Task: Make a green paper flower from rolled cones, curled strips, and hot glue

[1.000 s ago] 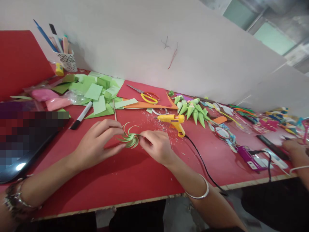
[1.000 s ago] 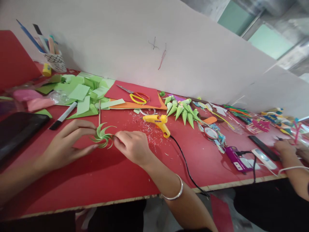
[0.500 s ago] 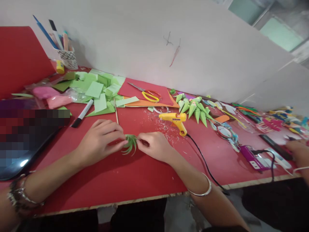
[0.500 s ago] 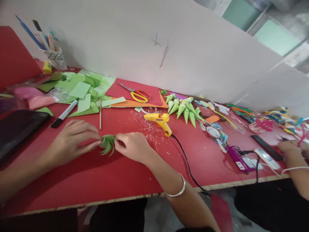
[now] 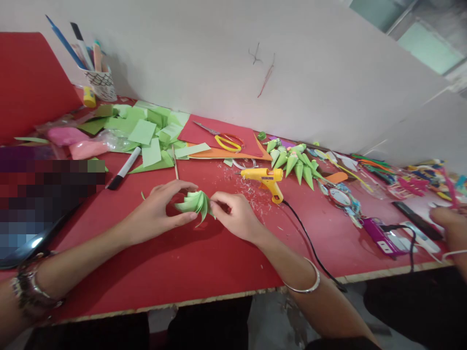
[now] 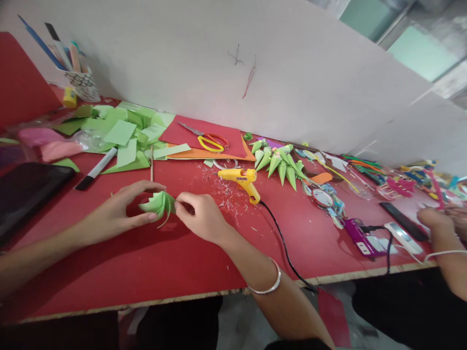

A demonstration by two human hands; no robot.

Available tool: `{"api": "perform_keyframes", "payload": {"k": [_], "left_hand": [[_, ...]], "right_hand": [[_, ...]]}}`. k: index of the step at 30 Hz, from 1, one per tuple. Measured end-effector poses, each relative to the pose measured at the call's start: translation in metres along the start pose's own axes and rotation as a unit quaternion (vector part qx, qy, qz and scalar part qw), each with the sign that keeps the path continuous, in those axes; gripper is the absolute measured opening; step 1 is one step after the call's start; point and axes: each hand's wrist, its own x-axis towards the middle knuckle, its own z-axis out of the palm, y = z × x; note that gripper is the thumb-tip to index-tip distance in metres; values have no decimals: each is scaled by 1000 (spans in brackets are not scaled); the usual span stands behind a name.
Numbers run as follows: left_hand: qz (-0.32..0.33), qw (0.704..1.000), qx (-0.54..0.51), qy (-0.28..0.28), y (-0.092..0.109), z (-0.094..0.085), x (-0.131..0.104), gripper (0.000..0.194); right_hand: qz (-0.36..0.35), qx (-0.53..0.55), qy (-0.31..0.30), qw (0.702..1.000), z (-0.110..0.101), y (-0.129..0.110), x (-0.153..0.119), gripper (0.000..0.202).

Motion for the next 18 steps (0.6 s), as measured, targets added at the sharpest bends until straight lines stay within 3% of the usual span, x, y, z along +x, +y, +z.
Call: {"api": "perform_keyframes", "payload": {"k": [7,14,18], "left_hand": [[-34,984,-171,28,-7,0,1,38],[-32,970,-241,-26,-6,6,0,43],[-24,977,-210,-33,-9,7,-3,54]], "right_hand": [[14,88,53,995,4,3,0,16],[-63,14,106,992,4,0,0,6],[-39,42,119,991,5,0,1,5]]}}
